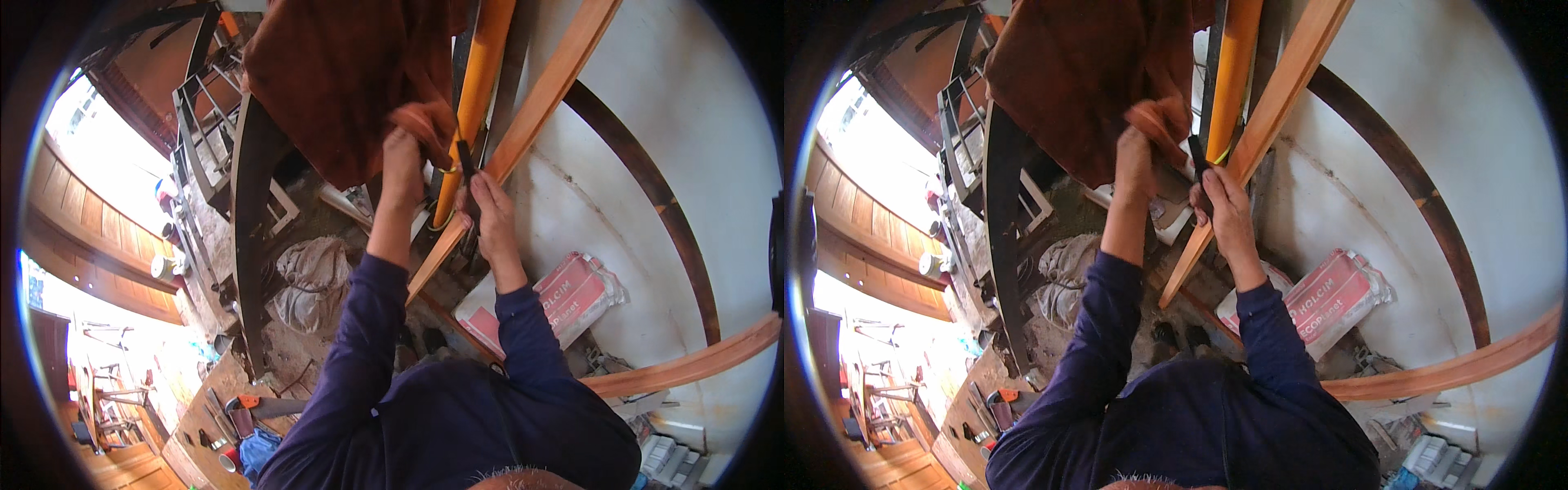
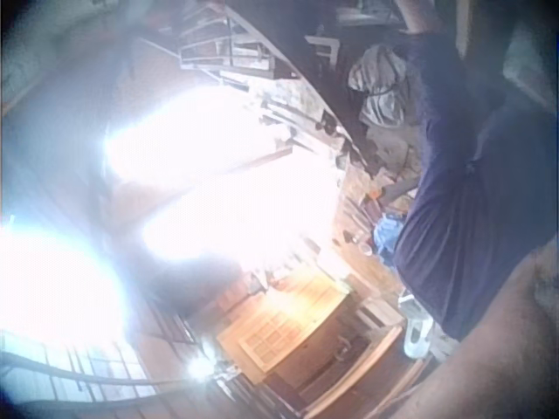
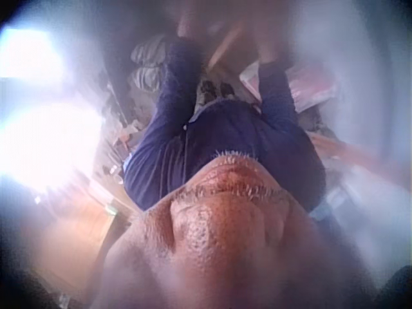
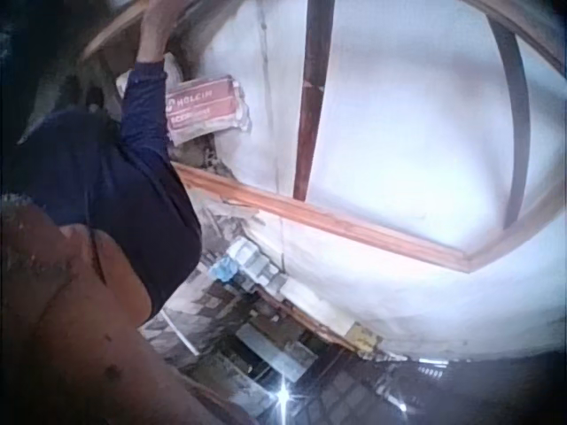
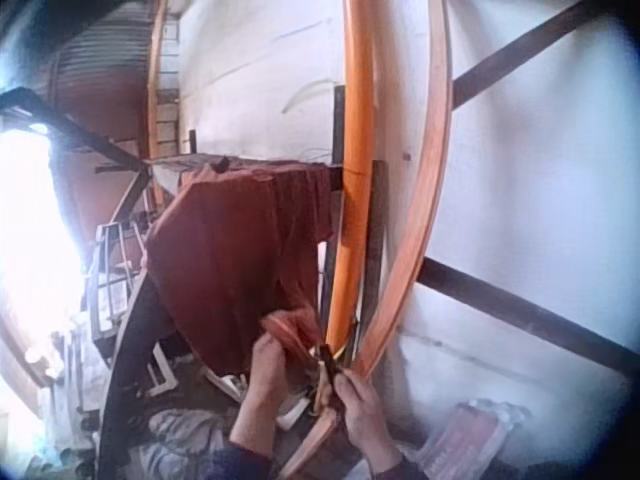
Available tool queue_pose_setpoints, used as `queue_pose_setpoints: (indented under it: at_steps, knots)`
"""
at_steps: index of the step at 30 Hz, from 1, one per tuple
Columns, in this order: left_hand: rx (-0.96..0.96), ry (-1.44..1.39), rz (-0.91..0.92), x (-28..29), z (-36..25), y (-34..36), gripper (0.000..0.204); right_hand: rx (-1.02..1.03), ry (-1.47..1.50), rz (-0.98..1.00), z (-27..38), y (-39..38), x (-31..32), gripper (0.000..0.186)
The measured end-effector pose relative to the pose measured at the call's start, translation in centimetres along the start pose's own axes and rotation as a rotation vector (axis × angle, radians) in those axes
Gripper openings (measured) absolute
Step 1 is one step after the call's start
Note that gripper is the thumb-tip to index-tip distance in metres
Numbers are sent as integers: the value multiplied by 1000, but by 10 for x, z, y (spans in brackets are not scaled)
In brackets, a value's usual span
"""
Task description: The person sharpens a small tool on a stone with water, wipes it with a cloth, and then carves decorative patterns into a large wooden door using a chisel and a wooden mallet.
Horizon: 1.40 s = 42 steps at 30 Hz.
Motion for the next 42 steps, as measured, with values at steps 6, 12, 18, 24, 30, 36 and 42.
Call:
queue_pose_setpoints:
  at_steps: [6, 12, 18, 24, 30, 36, 42]
  knots:
    - [61, 186, -151, 3, 2, -1, 20, -573, 556, 227, -14, -6, -32, 48]
    - [-205, 158, -268, 42, -21, 70, 21, -569, 431, 347, -12, -53, -47, 50]
    - [-259, 624, -299, 52, -27, 57, 20, -595, 389, -53, -46, -122, 47, 53]
    - [46, 1067, -411, 169, 83, -124, 37, -292, 159, 138, -93, -174, 72, 56]
    - [600, 938, -138, 179, 125, -404, 67, -569, 168, 450, -102, -194, 44, 64]
    - [645, 974, -477, 154, 128, -725, 69, -537, 19, 859, -90, -220, -31, 43]
    - [489, 264, -1186, 58, 190, -885, 83, -484, 76, 931, -60, -246, -122, 48]
Point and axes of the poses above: each hand's wrist, its own y-axis towards the middle knuckle, its own x-axis out of the back of the hand, z = x × y, the point moved 4 cm from there along y, towards the middle knuckle, and after that the axes turned 2 degrees about -z, right-handed, at the moved point
